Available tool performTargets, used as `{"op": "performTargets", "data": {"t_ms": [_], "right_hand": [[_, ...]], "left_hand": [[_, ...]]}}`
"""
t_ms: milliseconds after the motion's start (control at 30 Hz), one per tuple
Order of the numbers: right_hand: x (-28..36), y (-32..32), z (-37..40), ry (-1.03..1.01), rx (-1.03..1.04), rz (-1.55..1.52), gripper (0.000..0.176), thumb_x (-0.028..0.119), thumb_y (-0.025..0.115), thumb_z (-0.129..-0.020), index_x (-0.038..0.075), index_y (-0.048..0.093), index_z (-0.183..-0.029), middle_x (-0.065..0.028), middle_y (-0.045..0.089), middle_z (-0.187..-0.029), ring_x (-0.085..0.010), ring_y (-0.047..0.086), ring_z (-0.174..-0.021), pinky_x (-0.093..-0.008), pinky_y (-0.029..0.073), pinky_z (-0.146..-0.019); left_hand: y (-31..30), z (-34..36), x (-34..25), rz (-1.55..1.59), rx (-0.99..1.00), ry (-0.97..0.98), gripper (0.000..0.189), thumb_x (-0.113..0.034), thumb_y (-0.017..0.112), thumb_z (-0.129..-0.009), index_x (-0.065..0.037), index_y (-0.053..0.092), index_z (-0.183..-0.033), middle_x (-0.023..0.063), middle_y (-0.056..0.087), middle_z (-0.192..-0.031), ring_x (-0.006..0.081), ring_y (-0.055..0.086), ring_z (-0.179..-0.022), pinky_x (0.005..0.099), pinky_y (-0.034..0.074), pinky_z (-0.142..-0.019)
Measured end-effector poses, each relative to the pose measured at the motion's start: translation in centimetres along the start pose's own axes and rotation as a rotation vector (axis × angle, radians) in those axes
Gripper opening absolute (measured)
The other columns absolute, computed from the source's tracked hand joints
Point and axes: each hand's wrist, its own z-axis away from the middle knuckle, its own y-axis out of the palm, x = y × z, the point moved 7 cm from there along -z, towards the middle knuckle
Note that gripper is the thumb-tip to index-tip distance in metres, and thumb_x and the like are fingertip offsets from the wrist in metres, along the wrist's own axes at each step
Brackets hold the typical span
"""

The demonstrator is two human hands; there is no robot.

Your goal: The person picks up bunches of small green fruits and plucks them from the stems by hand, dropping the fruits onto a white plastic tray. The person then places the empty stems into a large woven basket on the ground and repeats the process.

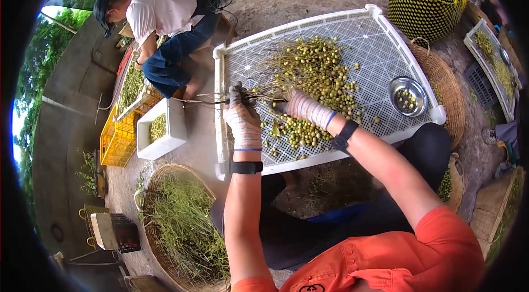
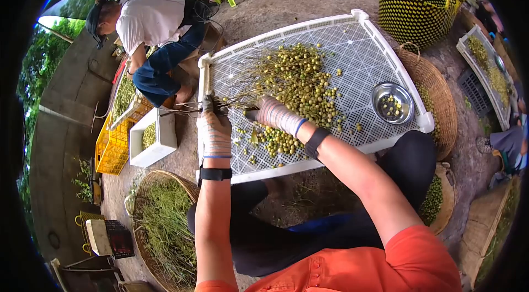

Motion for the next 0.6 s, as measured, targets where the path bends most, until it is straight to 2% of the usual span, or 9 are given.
{"op": "performTargets", "data": {"t_ms": [67, 133, 233, 267, 333, 367, 400, 467, 600], "right_hand": [[2.1, -0.3, 1.4, -0.331, -0.059, -0.274, 0.049, 0.049, 0.051, -0.082, 0.002, 0.063, -0.093, -0.0205, 0.062, -0.094, -0.0324, 0.06, -0.089, -0.0382, 0.048, -0.078], [3.5, -1.7, 3.2, -0.235, -0.037, -0.096, 0.047, 0.046, 0.049, -0.084, 0.002, 0.062, -0.092, -0.02, 0.062, -0.093, -0.0323, 0.06, -0.088, -0.0384, 0.048, -0.077], [3.5, -2.3, 3.4, -0.08, -0.019, 0.134, 0.045, 0.044, 0.046, -0.086, 0.002, 0.063, -0.09, -0.0195, 0.063, -0.089, -0.0321, 0.06, -0.085, -0.0394, 0.048, -0.076], [3.3, -2.2, 3.4, -0.028, -0.018, 0.184, 0.045, 0.044, 0.046, -0.086, 0.003, 0.063, -0.089, -0.0195, 0.063, -0.087, -0.032, 0.061, -0.083, -0.0401, 0.048, -0.076], [3.4, -2.2, 3.4, 0.002, -0.021, 0.176, 0.044, 0.045, 0.046, -0.086, 0.004, 0.064, -0.084, -0.0201, 0.063, -0.083, -0.0336, 0.061, -0.08, -0.0411, 0.048, -0.074], [4.2, -2.6, 3.8, -0.041, -0.031, 0.125, 0.045, 0.045, 0.046, -0.086, 0.003, 0.064, -0.084, -0.0206, 0.063, -0.082, -0.0339, 0.061, -0.08, -0.0411, 0.048, -0.074], [4.8, -3.2, 4.2, -0.083, -0.042, 0.074, 0.046, 0.044, 0.046, -0.086, 0.002, 0.064, -0.084, -0.0212, 0.062, -0.082, -0.0343, 0.061, -0.079, -0.0412, 0.048, -0.074], [4.6, -3.6, 4.6, 0.026, 0.091, 0.078, 0.044, 0.043, 0.047, -0.086, 0.002, 0.064, -0.09, -0.0196, 0.063, -0.088, -0.034, 0.06, -0.084, -0.0403, 0.047, -0.077], [4.9, -3.8, 4.7, -0.054, 0.088, 0.041, 0.043, 0.041, 0.049, -0.085, 0.003, 0.063, -0.098, -0.0179, 0.064, -0.083, -0.031, 0.061, -0.076, -0.0399, 0.049, -0.072]], "left_hand": [[0.5, 0.0, 0.7, -0.184, 0.131, -0.001, 0.057, -0.009, 0.059, -0.075, 0.002, 0.04, -0.127, 0.0025, 0.061, -0.096, 0.0158, 0.057, -0.077, 0.0284, 0.044, -0.074], [2.4, 0.5, 2.9, -0.157, 0.118, -0.075, 0.057, -0.006, 0.057, -0.075, -0.002, 0.04, -0.129, 0.0023, 0.061, -0.094, 0.0159, 0.057, -0.08, 0.028, 0.043, -0.076], [9.0, 0.3, 9.3, 1.021, -0.046, -0.348, 0.045, -0.002, 0.049, -0.082, -0.009, 0.045, -0.126, 0.0037, 0.058, -0.102, 0.0133, 0.053, -0.094, 0.0201, 0.039, -0.085], [7.1, 0.4, 8.0, 1.02, -0.044, -0.351, 0.045, -0.002, 0.049, -0.082, -0.009, 0.045, -0.126, 0.0037, 0.058, -0.102, 0.0133, 0.053, -0.094, 0.0201, 0.039, -0.085], [1.2, -0.2, 2.9, -0.08, 0.161, -0.125, 0.042, -0.001, 0.046, -0.084, -0.007, 0.045, -0.126, 0.005, 0.057, -0.106, 0.0123, 0.052, -0.098, 0.0186, 0.039, -0.088], [0.4, -0.8, 3.1, -0.198, 0.051, 0.033, 0.055, -0.019, 0.062, -0.075, 0.004, 0.046, -0.123, 0.0103, 0.062, -0.102, 0.0194, 0.059, -0.086, 0.0269, 0.043, -0.08], [1.1, -0.8, 3.4, -0.199, 0.05, 0.032, 0.055, -0.019, 0.062, -0.075, 0.004, 0.046, -0.123, 0.0103, 0.062, -0.102, 0.0194, 0.059, -0.086, 0.0269, 0.043, -0.08], [3.2, -0.3, 5.0, 0.445, 0.206, -0.3, 0.051, -0.007, 0.049, -0.078, 0.0, 0.041, -0.128, 0.0093, 0.06, -0.102, 0.0148, 0.056, -0.094, 0.0279, 0.038, -0.092], [3.9, -0.6, 6.4, 0.349, -0.008, -0.196, 0.05, -0.02, 0.058, -0.072, 0.004, 0.05, -0.116, 0.0102, 0.063, -0.089, 0.0185, 0.059, -0.081, 0.0353, 0.04, -0.087]]}}
